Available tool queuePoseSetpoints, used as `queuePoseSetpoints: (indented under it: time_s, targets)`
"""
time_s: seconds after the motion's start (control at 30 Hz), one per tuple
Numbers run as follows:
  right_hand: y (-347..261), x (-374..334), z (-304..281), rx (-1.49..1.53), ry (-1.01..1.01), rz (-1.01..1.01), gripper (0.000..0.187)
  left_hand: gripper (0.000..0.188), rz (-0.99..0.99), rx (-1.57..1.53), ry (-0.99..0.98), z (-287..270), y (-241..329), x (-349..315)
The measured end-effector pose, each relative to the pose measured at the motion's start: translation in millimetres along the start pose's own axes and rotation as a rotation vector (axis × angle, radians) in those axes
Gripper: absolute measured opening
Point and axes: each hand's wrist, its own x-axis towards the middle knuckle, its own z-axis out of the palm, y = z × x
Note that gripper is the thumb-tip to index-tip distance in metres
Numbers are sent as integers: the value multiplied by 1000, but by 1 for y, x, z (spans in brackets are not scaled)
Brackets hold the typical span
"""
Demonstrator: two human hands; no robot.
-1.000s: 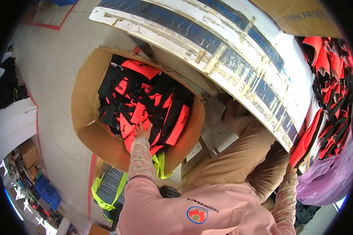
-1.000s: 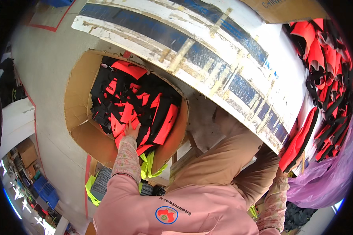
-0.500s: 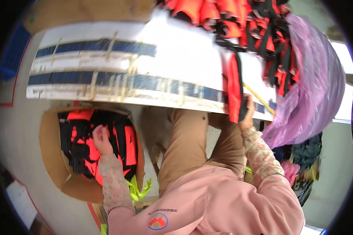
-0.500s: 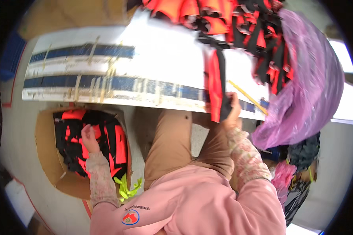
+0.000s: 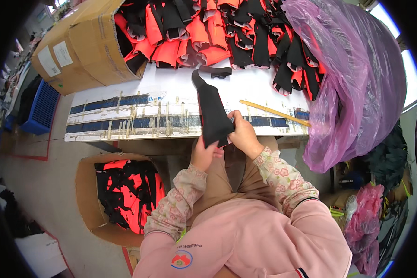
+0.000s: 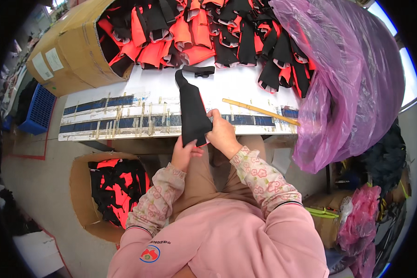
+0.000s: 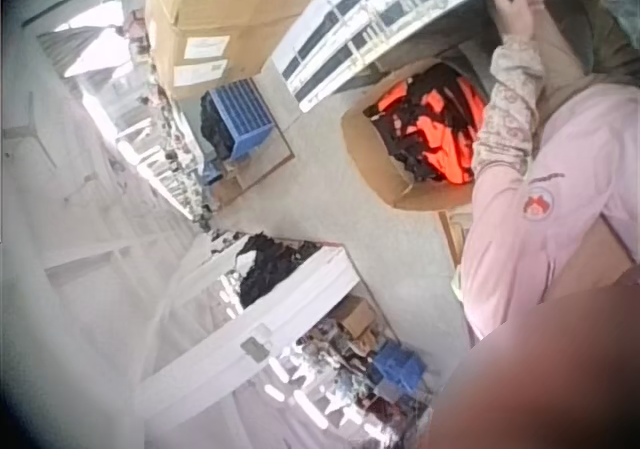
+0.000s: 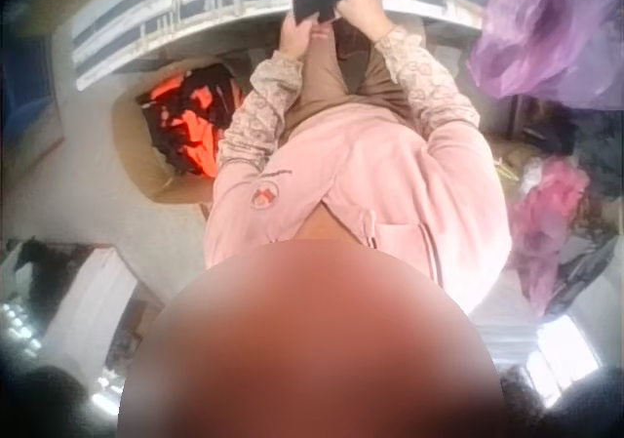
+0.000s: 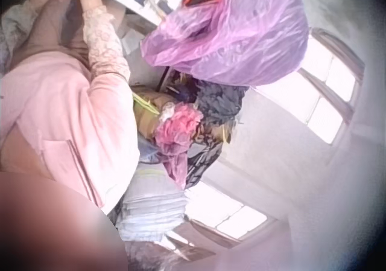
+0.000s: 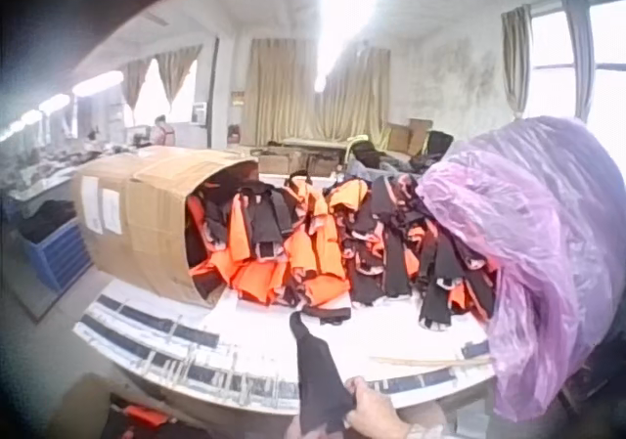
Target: Turning and shaping components of life jackets using a wooden tool in a factory setting.
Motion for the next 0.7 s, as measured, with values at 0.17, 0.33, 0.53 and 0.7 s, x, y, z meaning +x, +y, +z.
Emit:
queuePoseSetpoints:
  time_s: [0.17, 0.33, 0.53, 0.7]
  targets:
    - [14, -4, -12, 29, -10, -72, 43, 34, -150, -127, 123, 7, 2, 3]
    - [28, -10, -12, 60, -28, -118, 42, 34, -199, -222, 88, 23, -13, -8]
    - [39, -15, -10, -20, 38, -280, 36, 22, -106, -320, 64, 50, -26, -15]
    - [28, -21, -5, -255, 112, -454, 25, 14, -23, -349, 117, 41, -48, -5]
